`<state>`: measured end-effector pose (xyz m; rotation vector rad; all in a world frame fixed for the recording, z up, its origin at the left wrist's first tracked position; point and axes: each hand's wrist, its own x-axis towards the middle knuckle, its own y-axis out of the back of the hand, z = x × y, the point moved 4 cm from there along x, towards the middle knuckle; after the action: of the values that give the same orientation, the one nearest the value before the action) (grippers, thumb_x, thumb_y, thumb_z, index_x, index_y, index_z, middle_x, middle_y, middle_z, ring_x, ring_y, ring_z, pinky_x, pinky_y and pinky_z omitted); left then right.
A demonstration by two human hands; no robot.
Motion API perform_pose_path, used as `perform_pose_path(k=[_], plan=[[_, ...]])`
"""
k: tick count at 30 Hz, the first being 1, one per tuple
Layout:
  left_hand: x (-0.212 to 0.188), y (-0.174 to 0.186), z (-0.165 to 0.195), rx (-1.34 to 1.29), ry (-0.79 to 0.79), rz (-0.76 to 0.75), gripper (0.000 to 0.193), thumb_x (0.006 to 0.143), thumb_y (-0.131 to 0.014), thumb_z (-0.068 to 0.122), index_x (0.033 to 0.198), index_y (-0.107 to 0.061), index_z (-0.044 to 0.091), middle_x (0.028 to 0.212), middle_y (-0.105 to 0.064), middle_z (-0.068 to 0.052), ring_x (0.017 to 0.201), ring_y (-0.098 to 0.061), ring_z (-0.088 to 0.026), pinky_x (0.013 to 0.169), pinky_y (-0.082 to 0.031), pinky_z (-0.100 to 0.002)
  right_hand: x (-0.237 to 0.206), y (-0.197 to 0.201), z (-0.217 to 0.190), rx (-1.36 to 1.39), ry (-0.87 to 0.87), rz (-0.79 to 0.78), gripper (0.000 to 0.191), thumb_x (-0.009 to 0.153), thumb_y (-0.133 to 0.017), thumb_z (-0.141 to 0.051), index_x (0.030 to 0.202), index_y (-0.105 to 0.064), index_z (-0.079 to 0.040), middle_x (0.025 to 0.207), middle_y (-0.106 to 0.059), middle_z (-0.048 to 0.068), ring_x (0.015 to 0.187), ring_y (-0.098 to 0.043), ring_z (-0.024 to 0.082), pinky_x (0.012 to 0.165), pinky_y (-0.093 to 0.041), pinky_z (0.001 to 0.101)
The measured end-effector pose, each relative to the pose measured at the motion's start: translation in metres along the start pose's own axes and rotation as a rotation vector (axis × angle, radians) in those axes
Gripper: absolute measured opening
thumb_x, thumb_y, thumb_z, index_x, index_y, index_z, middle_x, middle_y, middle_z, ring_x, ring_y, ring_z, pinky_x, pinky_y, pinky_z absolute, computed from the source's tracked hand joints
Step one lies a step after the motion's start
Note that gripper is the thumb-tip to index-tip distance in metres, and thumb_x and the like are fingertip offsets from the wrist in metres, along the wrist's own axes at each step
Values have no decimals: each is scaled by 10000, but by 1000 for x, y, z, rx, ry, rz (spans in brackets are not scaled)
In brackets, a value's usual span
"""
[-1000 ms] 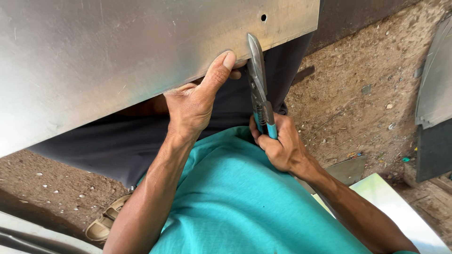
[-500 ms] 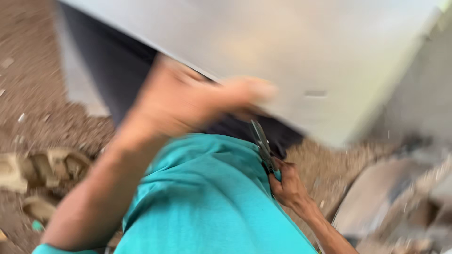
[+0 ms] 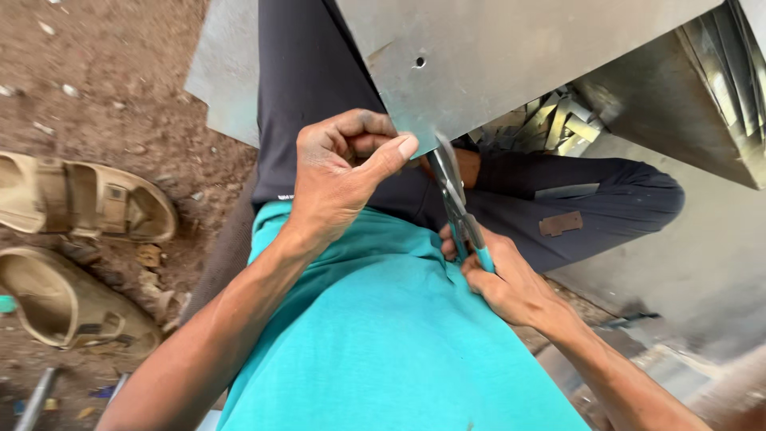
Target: The person uses tin snips to cut a large metal sheet resting on their lap. They repeatedly reposition the sheet and make cuts along the edges, removing small strips of metal.
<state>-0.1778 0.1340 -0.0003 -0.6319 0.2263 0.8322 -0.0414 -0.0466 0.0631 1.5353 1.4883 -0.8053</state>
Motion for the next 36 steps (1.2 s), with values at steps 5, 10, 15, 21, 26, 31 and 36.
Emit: perform_pose_path(k=[5,10,15,21,26,31,36], plan=[[0,-1,0,8,-42,-10,162,945,-775,119,988,-729,-30,849,-777,-53,765,-705,-49,685,-554,-192,3,2,-10,-98,41,31,577,635,-510,-88,1204,-574,-20,1050,-689,125,807,-622,197,746,-540,336],[2,-3,5,18,-1,-2,155,936,-785,105,960,-740,-41,821,-770,-86,729,-673,-51,636,-509,-192,0,7,-8,-114,36,39,502,662,-492,-58,1151,-602,-16,940,-694,131,806,-639,196,745,-537,341],[4,-3,1,-44,19,-41,151,951,-770,103,967,-731,-42,832,-778,-88,737,-707,-63,662,-559,-204,4,10,-4,-268,-18,161,167,773,-555,-60,905,-642,-4,715,-659,129,647,-605,215,636,-494,358],[6,-8,-8,-156,166,-37,141,922,-785,87,914,-712,-34,788,-755,-105,651,-677,-77,603,-586,-227,6,13,-24,-187,134,195,233,720,-541,-26,944,-603,-9,739,-641,87,665,-626,194,623,-512,351],[5,-12,-10,-291,260,-67,123,896,-781,83,918,-717,-19,851,-781,-119,715,-720,-88,604,-581,-229,10,15,-31,-267,-65,239,118,780,-568,-43,868,-633,2,633,-619,156,581,-608,265,581,-473,414],[2,-11,-18,-294,272,-108,138,901,-797,79,921,-720,-34,841,-771,-139,645,-662,-88,596,-564,-235,12,17,-44,-246,81,227,228,688,-555,-24,907,-600,19,745,-662,156,665,-648,283,629,-511,408],[-3,-19,-21,-324,268,-118,150,895,-800,83,913,-713,-39,835,-764,-132,650,-668,-95,592,-557,-241,13,22,-52,-302,9,261,200,742,-575,-57,910,-644,26,717,-684,205,641,-653,333,631,-497,430]])
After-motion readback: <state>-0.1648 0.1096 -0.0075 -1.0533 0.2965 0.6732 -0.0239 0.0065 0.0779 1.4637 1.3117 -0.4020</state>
